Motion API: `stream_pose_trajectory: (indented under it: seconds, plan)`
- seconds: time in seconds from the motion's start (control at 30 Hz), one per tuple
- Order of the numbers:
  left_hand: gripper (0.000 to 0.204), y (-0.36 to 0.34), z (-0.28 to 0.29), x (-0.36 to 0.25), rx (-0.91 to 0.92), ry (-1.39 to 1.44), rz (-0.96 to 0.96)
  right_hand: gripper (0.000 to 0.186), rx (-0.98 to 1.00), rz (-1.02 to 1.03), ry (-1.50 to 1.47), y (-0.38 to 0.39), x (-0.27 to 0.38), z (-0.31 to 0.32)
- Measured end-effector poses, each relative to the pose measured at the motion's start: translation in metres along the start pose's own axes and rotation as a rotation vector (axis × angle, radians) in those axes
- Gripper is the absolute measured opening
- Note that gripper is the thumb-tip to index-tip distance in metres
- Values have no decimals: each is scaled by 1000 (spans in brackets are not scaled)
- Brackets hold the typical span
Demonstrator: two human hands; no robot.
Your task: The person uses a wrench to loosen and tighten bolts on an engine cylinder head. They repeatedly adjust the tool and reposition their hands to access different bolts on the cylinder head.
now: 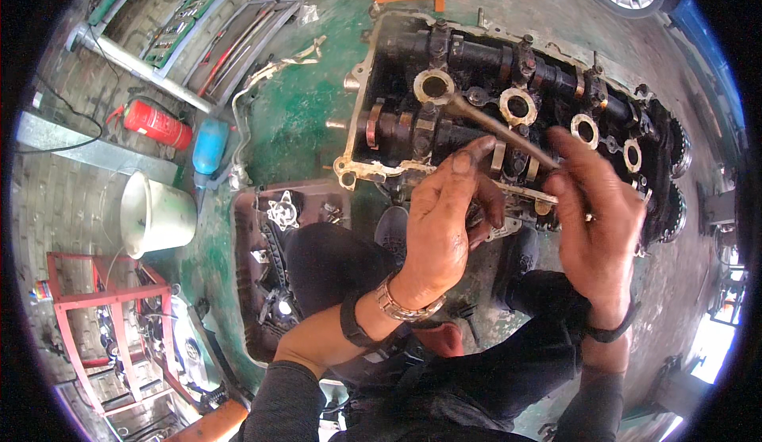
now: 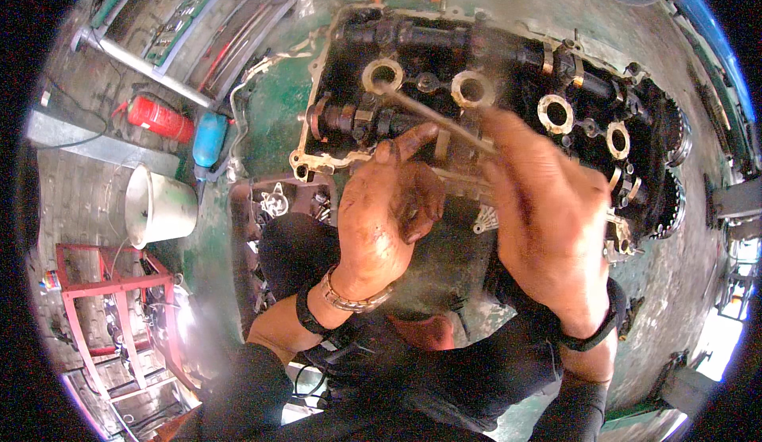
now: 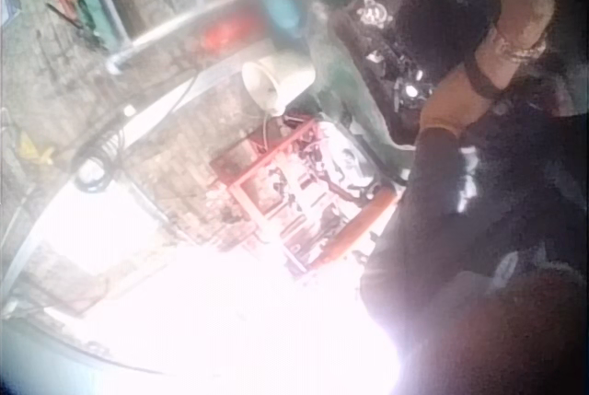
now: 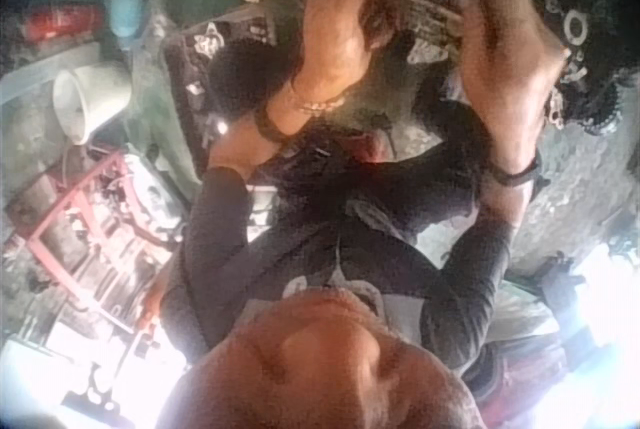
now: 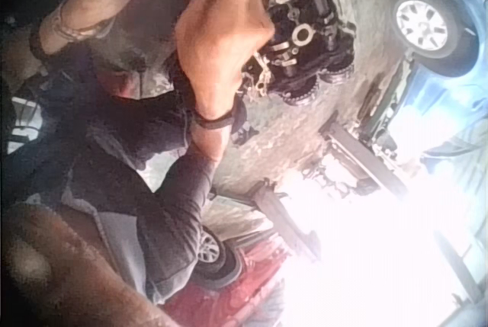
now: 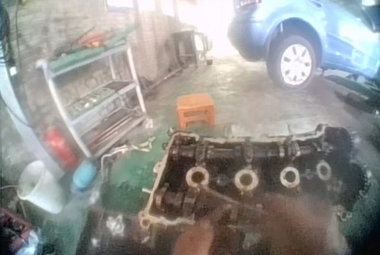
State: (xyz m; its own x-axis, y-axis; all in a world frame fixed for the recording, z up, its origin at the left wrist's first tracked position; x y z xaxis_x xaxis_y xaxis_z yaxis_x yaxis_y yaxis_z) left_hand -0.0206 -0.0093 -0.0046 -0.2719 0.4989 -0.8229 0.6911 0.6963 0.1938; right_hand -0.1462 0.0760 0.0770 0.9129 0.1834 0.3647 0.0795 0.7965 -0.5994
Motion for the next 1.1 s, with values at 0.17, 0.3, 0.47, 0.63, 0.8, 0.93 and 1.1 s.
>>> stream_pose_trajectory:
  seconds: [0.17, 0.3, 0.47, 0.63, 0.8, 0.93, 1.1]
  plan:
    - [60, -1, 1, 1, 1, -1, 30, 34, 33, 40, -55, 1, -1, -1]
    - [60, -2, 0, 1, -14, 16, 34, 33, -82, 45, 5, 1, -3, 3]
    - [60, -1, 0, 1, -21, -15, 16, 33, -4, 44, -37, 2, -4, 1]
    - [59, -1, 0, 0, -2, -1, 15, 33, -221, 24, -37, 5, -3, 7]
    - [56, -2, 0, 1, -11, 20, 17, 35, 163, 16, 9, 3, -4, 1]
    - [56, -1, 2, 1, -2, 19, 20, 32, -192, -45, 2, 4, -2, 14]
    - [55, -2, 1, 1, 15, 54, -1, 29, 166, 46, -3, 1, -3, -3]
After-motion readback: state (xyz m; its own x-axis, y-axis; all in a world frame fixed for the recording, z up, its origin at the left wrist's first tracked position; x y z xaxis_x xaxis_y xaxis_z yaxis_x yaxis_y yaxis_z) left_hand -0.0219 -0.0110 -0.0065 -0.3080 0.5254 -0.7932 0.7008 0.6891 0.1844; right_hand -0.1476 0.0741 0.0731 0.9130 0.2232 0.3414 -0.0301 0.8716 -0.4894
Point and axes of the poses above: each hand's wrist, its own y-axis away from the middle knuckle, its own z-axis out of the back of the hand, x = y × z, the point moved 3 cm from there along -y, towards the middle knuckle, and after that the axes turned 10 degrees about z, right-handed, at the moved point
